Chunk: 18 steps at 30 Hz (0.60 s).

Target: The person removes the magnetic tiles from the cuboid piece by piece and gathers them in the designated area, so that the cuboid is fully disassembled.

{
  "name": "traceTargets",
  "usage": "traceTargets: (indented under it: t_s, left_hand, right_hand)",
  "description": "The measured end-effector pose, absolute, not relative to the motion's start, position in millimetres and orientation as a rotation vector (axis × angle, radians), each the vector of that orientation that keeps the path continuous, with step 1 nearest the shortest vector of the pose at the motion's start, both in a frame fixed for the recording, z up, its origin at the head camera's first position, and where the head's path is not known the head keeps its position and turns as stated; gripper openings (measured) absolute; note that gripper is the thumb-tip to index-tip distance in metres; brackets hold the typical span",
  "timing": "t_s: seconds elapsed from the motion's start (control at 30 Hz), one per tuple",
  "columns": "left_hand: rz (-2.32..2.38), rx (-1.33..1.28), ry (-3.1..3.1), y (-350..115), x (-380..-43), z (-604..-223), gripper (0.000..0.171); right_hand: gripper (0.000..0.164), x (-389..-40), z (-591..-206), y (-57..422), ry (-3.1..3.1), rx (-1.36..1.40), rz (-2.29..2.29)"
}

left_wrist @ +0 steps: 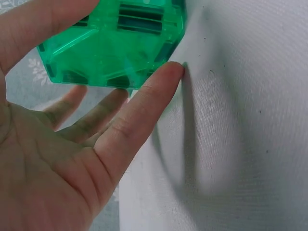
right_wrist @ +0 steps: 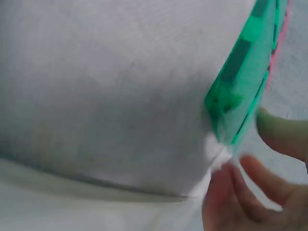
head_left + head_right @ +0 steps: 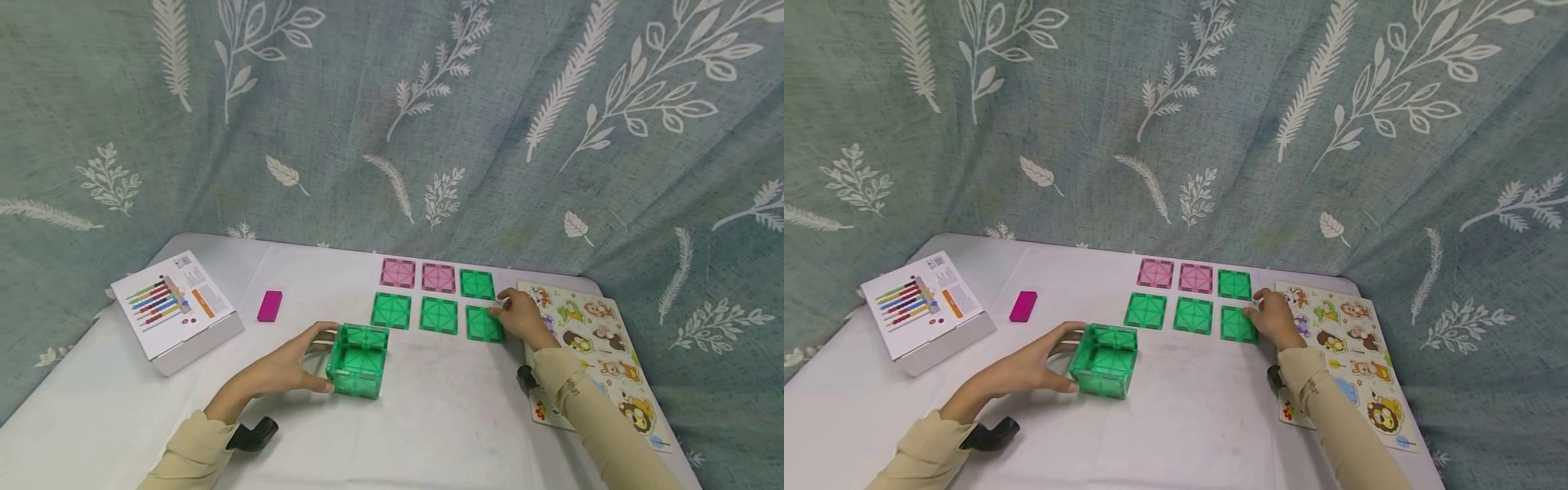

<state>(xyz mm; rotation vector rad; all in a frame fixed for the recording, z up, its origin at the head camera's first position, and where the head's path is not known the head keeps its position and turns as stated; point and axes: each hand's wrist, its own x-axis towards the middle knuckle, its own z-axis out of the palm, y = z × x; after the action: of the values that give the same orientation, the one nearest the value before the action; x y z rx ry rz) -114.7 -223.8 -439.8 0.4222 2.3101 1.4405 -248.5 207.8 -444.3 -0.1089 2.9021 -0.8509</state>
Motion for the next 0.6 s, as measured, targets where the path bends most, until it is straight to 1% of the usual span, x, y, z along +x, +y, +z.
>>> traceTargets:
  t_s: [0.1,0.23,0.4,0.6]
  left_hand:
    - [1.448,0.433,2.314,-224.3,-114.2,-440.5,0.094]
    - [1.436,0.412,2.334,-223.3,-113.9,-440.0,0.094]
    - [1.437,0.401,2.35,-221.6,-113.8,-439.1,0.094]
    - [1.448,0.409,2.347,-221.1,-113.5,-439.9,0.093]
  right_hand:
    - [0.049,-243.8,-438.5,195.2,2.999,-0.172,-0.854]
    - [0.053,-231.1,-425.6,166.5,3.018,-0.339,-0.873]
    - [0.055,-211.2,-410.5,128.9,2.846,-0.599,-0.903]
    - [0.069,-188.7,-398.6,91.1,2.596,-0.868,-0.84]
